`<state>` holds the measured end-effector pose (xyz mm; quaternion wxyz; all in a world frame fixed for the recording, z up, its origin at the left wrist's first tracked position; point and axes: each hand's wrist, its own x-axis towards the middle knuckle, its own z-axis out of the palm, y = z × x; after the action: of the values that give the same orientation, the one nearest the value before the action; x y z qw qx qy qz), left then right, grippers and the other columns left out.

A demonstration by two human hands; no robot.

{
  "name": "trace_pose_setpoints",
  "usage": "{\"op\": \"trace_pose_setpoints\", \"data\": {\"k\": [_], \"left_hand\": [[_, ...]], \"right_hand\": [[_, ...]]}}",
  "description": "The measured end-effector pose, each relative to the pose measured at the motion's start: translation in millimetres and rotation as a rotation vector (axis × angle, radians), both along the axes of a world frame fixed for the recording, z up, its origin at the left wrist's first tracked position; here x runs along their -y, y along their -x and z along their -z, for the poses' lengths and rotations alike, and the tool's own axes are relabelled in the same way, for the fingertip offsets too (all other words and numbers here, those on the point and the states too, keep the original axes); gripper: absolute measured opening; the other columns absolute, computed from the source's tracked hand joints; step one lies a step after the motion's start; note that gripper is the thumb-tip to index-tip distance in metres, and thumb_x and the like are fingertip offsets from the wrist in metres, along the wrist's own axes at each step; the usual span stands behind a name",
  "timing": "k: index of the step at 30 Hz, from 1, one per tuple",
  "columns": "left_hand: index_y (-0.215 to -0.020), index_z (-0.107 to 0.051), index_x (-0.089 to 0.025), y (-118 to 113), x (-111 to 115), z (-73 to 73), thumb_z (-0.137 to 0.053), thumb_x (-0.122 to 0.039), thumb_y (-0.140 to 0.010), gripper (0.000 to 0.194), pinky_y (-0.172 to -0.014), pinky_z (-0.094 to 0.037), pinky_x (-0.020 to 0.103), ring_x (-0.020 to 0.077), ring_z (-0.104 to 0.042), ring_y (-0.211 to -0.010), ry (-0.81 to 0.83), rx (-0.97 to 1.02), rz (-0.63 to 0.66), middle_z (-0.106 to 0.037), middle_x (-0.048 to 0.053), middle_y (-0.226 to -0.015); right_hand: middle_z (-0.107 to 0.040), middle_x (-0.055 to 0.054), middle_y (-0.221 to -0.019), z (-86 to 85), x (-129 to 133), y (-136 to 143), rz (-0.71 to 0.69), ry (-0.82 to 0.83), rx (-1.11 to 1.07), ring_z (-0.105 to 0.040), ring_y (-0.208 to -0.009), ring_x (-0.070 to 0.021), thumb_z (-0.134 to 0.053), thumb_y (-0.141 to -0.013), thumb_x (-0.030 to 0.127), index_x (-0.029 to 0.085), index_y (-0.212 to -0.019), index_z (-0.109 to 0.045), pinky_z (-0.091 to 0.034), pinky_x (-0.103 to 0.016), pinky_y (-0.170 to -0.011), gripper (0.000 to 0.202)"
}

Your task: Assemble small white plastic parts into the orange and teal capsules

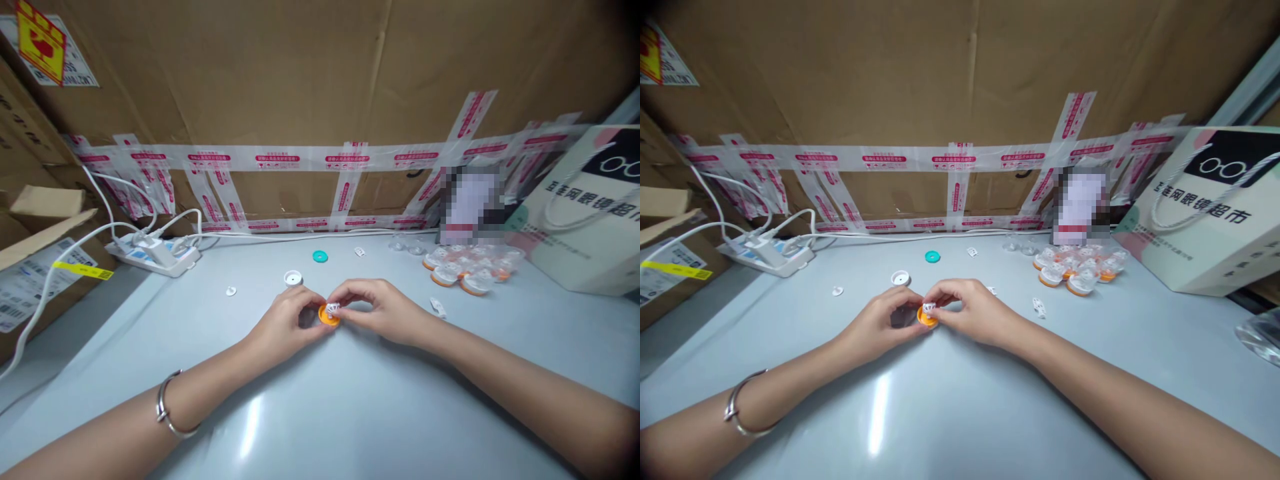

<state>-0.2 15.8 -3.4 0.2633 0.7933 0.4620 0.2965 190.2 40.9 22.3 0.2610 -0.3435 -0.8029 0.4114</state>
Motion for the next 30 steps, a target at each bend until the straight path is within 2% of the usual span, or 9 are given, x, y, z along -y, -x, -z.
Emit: {"op": "trace_pose_setpoints", "data": {"k": [10,14,20,22,23,25,27,28,30], "left_hand": [[-0.092,-0.063,-0.018,0.0,-3.6,1.2,-0.060,-0.031,-0.075,0.022,-0.070,-0.041,0.029,0.0167,-0.053,-0.076,-0.025,-0.043,0.034,-0.060,0.004,-0.082],[-0.094,-0.063,-0.018,0.4,-5.3,0.8,-0.060,-0.030,-0.075,0.023,-0.073,-0.042,0.029,0.0172,-0.055,-0.079,-0.042,-0.042,0.059,-0.062,0.004,-0.084],[-0.092,-0.062,-0.017,1.7,-6.8,-0.2,-0.060,-0.029,-0.074,0.022,-0.070,-0.043,0.028,0.0161,-0.056,-0.075,-0.044,-0.028,0.056,-0.062,0.004,-0.082],[-0.093,-0.062,-0.017,3.0,-7.7,0.3,-0.061,-0.029,-0.073,0.023,-0.072,-0.044,0.029,0.0164,-0.056,-0.077,-0.024,-0.030,0.058,-0.062,0.004,-0.085],[-0.094,-0.062,-0.018,3.8,-8.2,0.7,-0.061,-0.029,-0.073,0.024,-0.075,-0.044,0.030,0.0168,-0.057,-0.080,-0.010,-0.028,0.061,-0.063,0.004,-0.087],[-0.096,-0.062,-0.018,5.2,-9.4,1.5,-0.062,-0.028,-0.071,0.026,-0.079,-0.043,0.032,0.0176,-0.057,-0.084,0.019,-0.020,0.069,-0.063,0.005,-0.092],[-0.096,-0.061,-0.018,6.1,-10.3,2.2,-0.062,-0.026,-0.071,0.026,-0.082,-0.044,0.033,0.0175,-0.057,-0.086,0.040,-0.008,0.078,-0.064,0.005,-0.093],[-0.096,-0.061,-0.018,6.2,-10.6,2.5,-0.062,-0.025,-0.071,0.026,-0.082,-0.044,0.033,0.0173,-0.057,-0.086,0.046,0.000,0.080,-0.064,0.005,-0.093],[-0.097,-0.061,-0.018,6.0,-10.8,2.9,-0.061,-0.025,-0.071,0.027,-0.081,-0.044,0.032,0.0169,-0.058,-0.085,0.053,0.011,0.082,-0.064,0.005,-0.093]], "right_hand": [[-0.067,-0.005,-0.085,10.2,-1.5,1.4,-0.017,-0.169,-0.009,-0.062,-0.079,-0.0145,-0.058,-0.077,0.020,0.017,-0.080,-0.065,-0.049,-0.028,-0.076,0.008],[-0.067,-0.005,-0.085,13.6,-0.4,1.1,-0.019,-0.180,-0.016,-0.062,-0.079,-0.0148,-0.057,-0.077,0.020,0.017,-0.081,-0.064,-0.049,-0.028,-0.075,0.008],[-0.068,-0.005,-0.090,6.0,2.3,2.6,-0.004,-0.204,-0.013,-0.062,-0.083,-0.0155,-0.059,-0.077,0.025,0.019,-0.090,-0.066,-0.049,-0.030,-0.078,0.016],[-0.068,-0.004,-0.095,-4.0,-5.0,-4.5,0.072,-0.261,-0.014,-0.062,-0.088,-0.0171,-0.064,-0.073,0.030,0.021,-0.097,-0.065,-0.048,-0.031,-0.082,0.026],[-0.068,-0.005,-0.097,-10.4,-12.0,-11.4,0.154,-0.298,-0.023,-0.062,-0.089,-0.0182,-0.066,-0.072,0.033,0.021,-0.100,-0.064,-0.048,-0.033,-0.083,0.031],[-0.068,-0.005,-0.099,-24.0,-32.1,-32.2,0.384,-0.359,-0.034,-0.062,-0.090,-0.0197,-0.059,-0.077,0.040,0.021,-0.102,-0.063,-0.048,-0.035,-0.083,0.032],[-0.067,-0.007,-0.100,-34.3,-57.9,-59.3,0.564,-0.412,0.081,-0.062,-0.090,-0.0221,-0.055,-0.078,0.043,0.021,-0.099,-0.064,-0.048,-0.038,-0.083,0.032],[-0.067,-0.007,-0.099,-36.9,-71.1,-73.2,0.617,-0.425,0.183,-0.062,-0.089,-0.0239,-0.056,-0.077,0.042,0.021,-0.097,-0.065,-0.048,-0.041,-0.083,0.031],[-0.067,-0.010,-0.097,-36.5,-95.3,-96.9,0.614,-0.410,0.278,-0.061,-0.093,-0.0301,-0.068,-0.066,0.036,0.019,-0.089,-0.067,-0.045,-0.047,-0.086,0.029]]}}
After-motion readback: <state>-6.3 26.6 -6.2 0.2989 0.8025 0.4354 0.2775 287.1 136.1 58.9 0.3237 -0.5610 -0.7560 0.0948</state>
